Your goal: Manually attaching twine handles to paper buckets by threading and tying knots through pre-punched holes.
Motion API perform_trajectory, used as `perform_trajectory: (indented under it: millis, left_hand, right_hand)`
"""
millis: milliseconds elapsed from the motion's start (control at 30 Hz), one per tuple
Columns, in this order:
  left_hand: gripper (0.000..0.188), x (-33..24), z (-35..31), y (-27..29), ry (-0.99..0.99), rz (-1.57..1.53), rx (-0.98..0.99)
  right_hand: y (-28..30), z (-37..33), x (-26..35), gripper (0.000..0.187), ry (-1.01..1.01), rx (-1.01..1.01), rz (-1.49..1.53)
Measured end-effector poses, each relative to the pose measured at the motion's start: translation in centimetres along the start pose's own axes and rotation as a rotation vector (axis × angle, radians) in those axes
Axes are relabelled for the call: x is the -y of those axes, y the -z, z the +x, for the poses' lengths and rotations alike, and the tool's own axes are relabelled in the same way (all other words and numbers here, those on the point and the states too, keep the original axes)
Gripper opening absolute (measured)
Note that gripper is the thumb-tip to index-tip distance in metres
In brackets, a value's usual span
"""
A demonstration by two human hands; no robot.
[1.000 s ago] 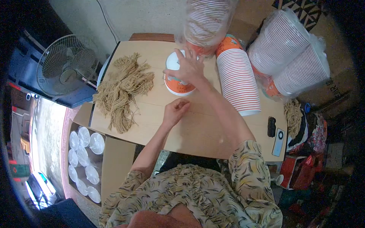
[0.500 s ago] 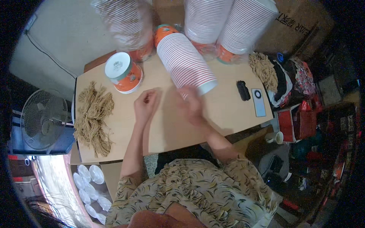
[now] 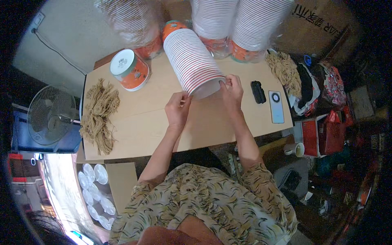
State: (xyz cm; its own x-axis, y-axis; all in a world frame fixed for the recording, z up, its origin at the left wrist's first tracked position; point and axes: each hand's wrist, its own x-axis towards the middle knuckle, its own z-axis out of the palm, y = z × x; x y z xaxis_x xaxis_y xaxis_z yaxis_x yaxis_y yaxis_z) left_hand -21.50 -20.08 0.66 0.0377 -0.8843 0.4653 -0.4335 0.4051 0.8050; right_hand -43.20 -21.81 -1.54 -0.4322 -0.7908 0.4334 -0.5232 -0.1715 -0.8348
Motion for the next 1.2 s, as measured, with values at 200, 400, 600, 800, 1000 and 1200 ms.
perform_trajectory:
  millis: [200, 400, 600, 800, 1000, 1200]
  left_hand:
    - [0.018, -0.4, -0.7, 0.0, -0.076, 0.127, 0.01]
    - [0.019, -3.0, -1.4, 0.2, -0.074, 0.262, 0.173]
    - [0.016, -2.2, -3.6, -0.5, -0.194, 0.119, 0.166]
    - [0.041, -5.1, -4.0, 1.0, -0.077, -0.032, 0.221]
    - [0.035, -6.0, -3.8, 6.7, 0.321, -0.341, 0.294]
    - [0.03, -0.7, -3.5, 13.5, 0.709, -0.548, 0.49]
  right_hand:
    - [2.1, 0.8, -0.6, 0.019, -0.149, 0.155, 0.113]
    - [4.2, 0.6, -4.8, 0.022, -0.133, 0.342, 0.296]
    - [7.5, 0.2, -0.6, 0.029, -0.154, 0.538, 0.563]
    - [10.1, -1.9, 1.2, 0.024, -0.185, 0.445, 0.413]
    - [12.8, -4.4, 7.8, 0.068, -0.664, 0.486, 0.989]
    - [6.9, -8.7, 9.9, 0.137, 0.068, 0.799, 0.178]
